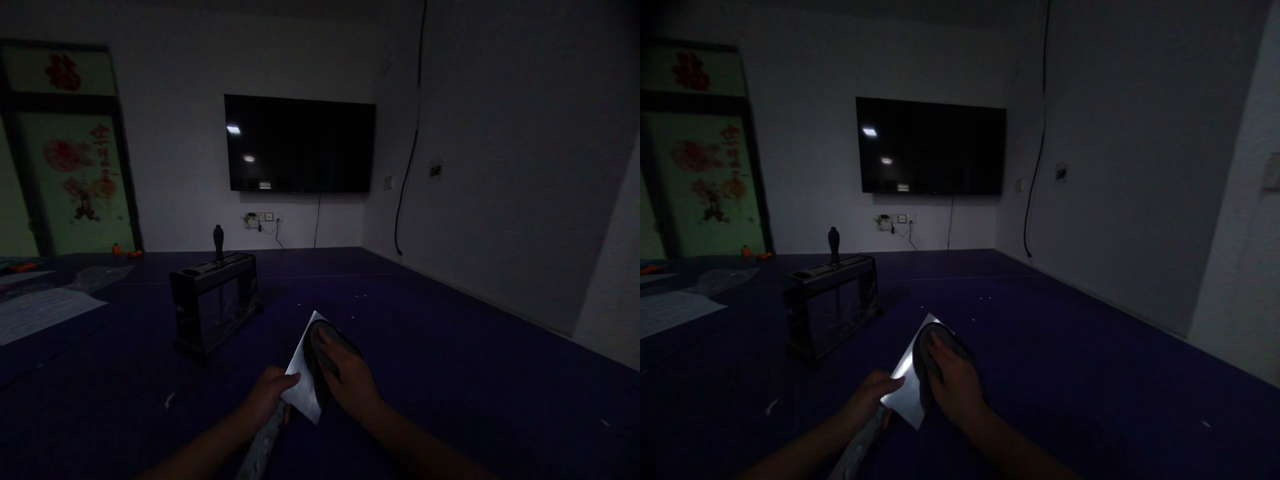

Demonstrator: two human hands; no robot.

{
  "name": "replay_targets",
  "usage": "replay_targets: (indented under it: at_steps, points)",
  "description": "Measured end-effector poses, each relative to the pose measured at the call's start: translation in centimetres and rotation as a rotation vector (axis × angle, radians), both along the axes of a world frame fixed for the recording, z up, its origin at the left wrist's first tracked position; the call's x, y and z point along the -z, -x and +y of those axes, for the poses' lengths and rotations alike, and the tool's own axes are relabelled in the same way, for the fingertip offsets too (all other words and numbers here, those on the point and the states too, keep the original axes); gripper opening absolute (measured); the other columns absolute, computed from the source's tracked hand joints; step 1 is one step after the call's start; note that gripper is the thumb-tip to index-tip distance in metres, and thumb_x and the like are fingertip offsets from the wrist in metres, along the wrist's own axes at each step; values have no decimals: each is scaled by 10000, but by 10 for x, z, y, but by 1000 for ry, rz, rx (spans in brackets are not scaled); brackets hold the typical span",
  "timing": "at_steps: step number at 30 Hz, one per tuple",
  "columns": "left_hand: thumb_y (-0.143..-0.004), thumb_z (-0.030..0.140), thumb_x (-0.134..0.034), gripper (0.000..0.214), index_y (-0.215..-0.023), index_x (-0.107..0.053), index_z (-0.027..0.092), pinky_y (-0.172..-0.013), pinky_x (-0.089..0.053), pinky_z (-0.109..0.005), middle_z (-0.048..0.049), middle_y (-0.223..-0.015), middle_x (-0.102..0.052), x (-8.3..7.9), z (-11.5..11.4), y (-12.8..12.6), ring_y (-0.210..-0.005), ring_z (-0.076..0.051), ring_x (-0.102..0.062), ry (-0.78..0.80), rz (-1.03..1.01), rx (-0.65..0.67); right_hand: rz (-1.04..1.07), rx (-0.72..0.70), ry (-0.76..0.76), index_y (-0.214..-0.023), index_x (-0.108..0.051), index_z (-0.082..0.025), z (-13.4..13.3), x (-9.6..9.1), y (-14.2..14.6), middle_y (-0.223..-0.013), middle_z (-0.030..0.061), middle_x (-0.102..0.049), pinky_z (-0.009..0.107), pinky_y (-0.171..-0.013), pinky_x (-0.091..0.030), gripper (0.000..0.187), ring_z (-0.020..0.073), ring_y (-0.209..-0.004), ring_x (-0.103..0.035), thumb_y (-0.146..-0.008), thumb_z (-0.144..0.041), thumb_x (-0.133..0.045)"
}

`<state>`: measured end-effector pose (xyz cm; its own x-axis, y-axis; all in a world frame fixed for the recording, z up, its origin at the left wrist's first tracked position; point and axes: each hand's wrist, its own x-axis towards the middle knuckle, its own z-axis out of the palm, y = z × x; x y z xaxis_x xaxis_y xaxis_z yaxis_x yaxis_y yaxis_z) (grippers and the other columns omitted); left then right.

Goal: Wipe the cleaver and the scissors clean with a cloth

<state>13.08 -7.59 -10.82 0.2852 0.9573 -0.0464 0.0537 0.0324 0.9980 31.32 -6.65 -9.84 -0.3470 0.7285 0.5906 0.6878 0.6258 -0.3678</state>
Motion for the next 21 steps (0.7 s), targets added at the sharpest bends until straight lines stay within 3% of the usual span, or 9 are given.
replay_targets:
  at_steps: [9, 21]
  points:
    - [-528, 673, -569, 553, -396, -531, 137, -373, -210, -236, 2, -323, -449, -1, -1, 0, -291, -87, -367, -12, -11, 16, -14, -5, 6, -1266, -464, -205, 1, 0, 0, -1362, 64, -391, 385, -970, -395, 508, 210, -1168, -469, -763, -133, -448]
    - [-444, 720, -581, 589, -418, -530, 134, -354, -240, -236, -1, -336, -453, 6, 4, -1, -293, -100, -391, 17, 8, -2, -47, 13, 31, -1255, -476, -213, 2, 2, -1, -1356, 64, -401, 362, -956, -410, 506, 202, -1151, -487, -755, -138, -458]
